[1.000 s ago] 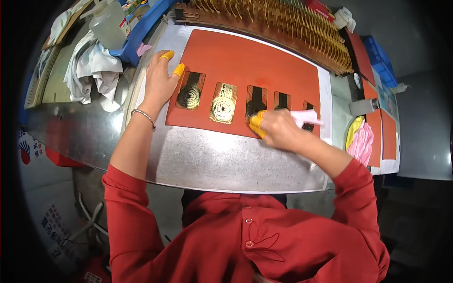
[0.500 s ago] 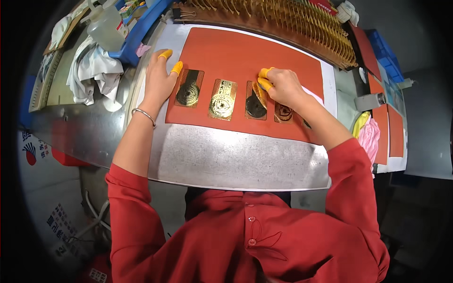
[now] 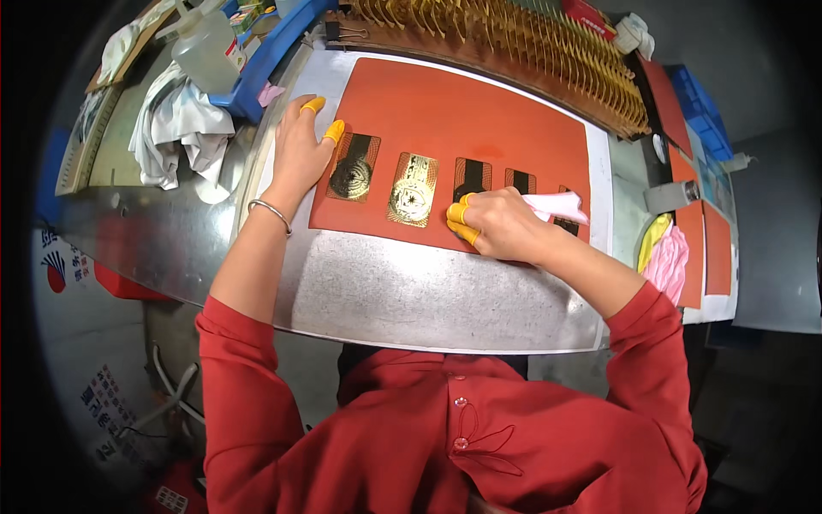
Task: The person applies a liquid from a squeeze bottle onto rectangular gold foil sections on a red card. They then use a yellow cloth to rub and smooth the foil, repeating the process of applying liquid and rubbing for each section. The person handles the card and foil sections one by one, ensuring the gold surface is treated.
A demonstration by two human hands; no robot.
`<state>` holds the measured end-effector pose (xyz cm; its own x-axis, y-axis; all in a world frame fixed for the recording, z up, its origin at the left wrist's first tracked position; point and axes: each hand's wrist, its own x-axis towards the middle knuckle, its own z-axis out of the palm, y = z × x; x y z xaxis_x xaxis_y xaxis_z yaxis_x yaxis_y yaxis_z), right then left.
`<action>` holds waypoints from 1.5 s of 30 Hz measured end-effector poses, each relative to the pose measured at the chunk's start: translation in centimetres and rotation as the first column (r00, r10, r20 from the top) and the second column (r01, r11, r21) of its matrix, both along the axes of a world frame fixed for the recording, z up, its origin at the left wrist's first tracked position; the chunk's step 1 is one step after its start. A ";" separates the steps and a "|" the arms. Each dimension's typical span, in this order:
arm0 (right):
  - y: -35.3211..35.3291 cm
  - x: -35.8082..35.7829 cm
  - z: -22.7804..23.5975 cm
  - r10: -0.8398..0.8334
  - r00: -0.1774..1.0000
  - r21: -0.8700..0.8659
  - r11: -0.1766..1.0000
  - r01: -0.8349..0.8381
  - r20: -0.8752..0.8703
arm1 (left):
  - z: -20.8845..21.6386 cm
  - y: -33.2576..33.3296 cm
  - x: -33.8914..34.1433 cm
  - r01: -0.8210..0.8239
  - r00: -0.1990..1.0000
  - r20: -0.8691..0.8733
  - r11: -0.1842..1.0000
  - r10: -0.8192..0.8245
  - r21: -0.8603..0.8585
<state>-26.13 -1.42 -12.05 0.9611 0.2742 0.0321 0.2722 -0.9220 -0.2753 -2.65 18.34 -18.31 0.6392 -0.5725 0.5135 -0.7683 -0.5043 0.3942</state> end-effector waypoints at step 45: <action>-4.4 -9.7 6.5 -0.514 0.810 0.900 0.151 0.408 -0.281 | 6.7 -7.4 -13.5 0.575 0.814 -0.284 0.773 -0.507 0.268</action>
